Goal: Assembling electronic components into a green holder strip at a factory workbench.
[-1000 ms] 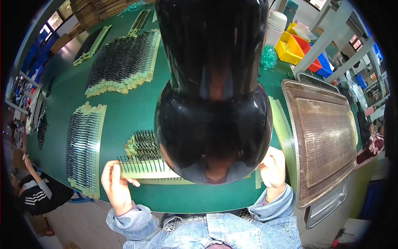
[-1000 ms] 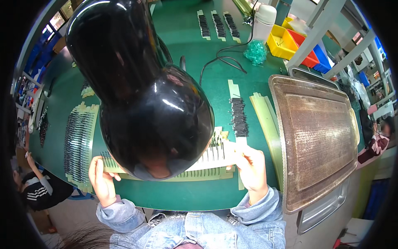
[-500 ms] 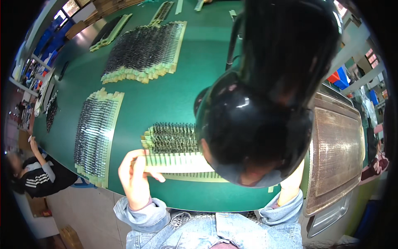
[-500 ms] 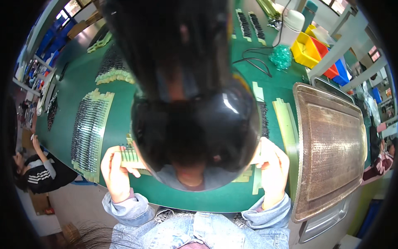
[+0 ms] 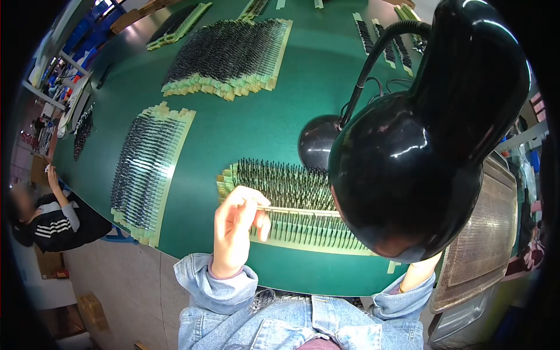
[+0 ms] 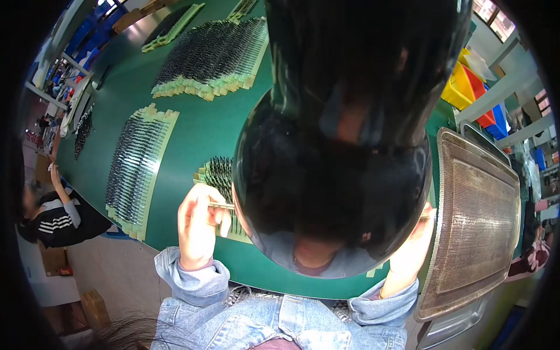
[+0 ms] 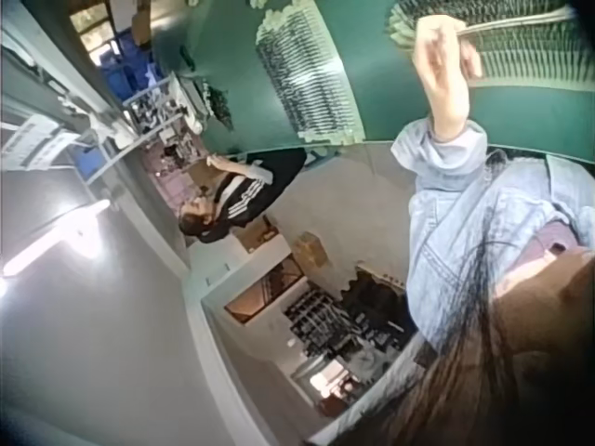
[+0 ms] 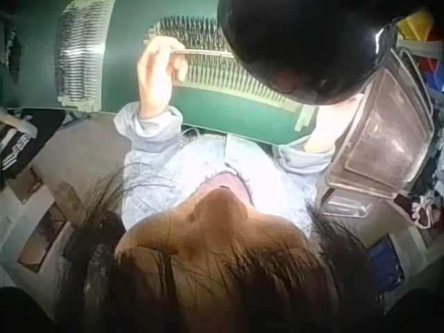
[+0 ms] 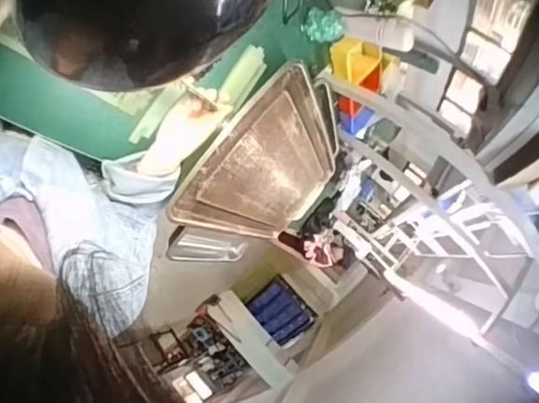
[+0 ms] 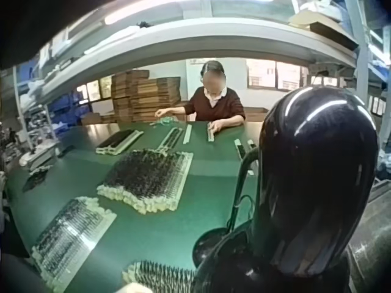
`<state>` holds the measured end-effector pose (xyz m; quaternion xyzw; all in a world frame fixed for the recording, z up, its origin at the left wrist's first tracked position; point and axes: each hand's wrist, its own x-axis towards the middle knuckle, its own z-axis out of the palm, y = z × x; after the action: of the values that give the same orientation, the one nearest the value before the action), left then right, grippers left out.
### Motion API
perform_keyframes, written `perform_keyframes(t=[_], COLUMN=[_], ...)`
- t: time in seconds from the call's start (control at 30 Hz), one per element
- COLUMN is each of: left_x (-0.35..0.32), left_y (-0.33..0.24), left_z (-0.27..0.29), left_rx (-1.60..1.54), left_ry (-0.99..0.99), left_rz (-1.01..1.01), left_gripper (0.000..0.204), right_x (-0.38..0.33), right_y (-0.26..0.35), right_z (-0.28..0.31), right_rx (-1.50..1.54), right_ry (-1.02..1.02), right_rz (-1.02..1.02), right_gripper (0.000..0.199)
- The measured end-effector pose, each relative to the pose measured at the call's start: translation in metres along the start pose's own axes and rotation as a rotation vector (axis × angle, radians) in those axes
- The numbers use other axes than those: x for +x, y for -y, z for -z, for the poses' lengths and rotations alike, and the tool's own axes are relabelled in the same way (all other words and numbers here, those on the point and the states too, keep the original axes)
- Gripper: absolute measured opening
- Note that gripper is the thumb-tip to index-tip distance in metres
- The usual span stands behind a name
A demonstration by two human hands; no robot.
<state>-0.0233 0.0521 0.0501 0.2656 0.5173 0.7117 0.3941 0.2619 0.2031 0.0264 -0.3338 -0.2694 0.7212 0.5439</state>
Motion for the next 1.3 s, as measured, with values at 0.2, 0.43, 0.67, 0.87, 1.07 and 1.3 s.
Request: perform_keyframes(t=[0.2,0.43,0.67,0.87,1.07,1.3], left_x=[0.005,0.002,0.005,0.010,0.010,-0.005], left_y=[-0.008,-0.005,-0.006,-0.001,0.003,-0.023], left_z=[-0.017,-0.020,-0.015,-0.016,-0.015,-0.033], left_rx=[-0.064,0.034,0.081,0.065,0.000,1.292], left_ry=[0.009,-0.082,-0.013,-0.093,-0.187,-0.119], left_rz=[-0.019,-0.056,-0.125,-0.165,-0.173,-0.812], left_gripper=[0.023,0.040,0.042,0.041,0.046,0.049], right_x=[0.002,0.003,0.001,-0.002,-0.008,-0.004], right_y=[-0.003,-0.002,-0.003,-0.005,-0.007,-0.002], right_z=[0.011,0.004,0.008,-0.002,-0.009,-0.006], right_rx=[0.252,0.259,0.215,-0.021,-0.114,-0.233], right_ry=[0.074,0.035,0.069,-0.011,0.037,0.084], right_rz=[0.070,0.066,0.057,0.090,0.128,0.125], right_gripper=[0.031,0.033,0.034,0.042,0.041,0.036])
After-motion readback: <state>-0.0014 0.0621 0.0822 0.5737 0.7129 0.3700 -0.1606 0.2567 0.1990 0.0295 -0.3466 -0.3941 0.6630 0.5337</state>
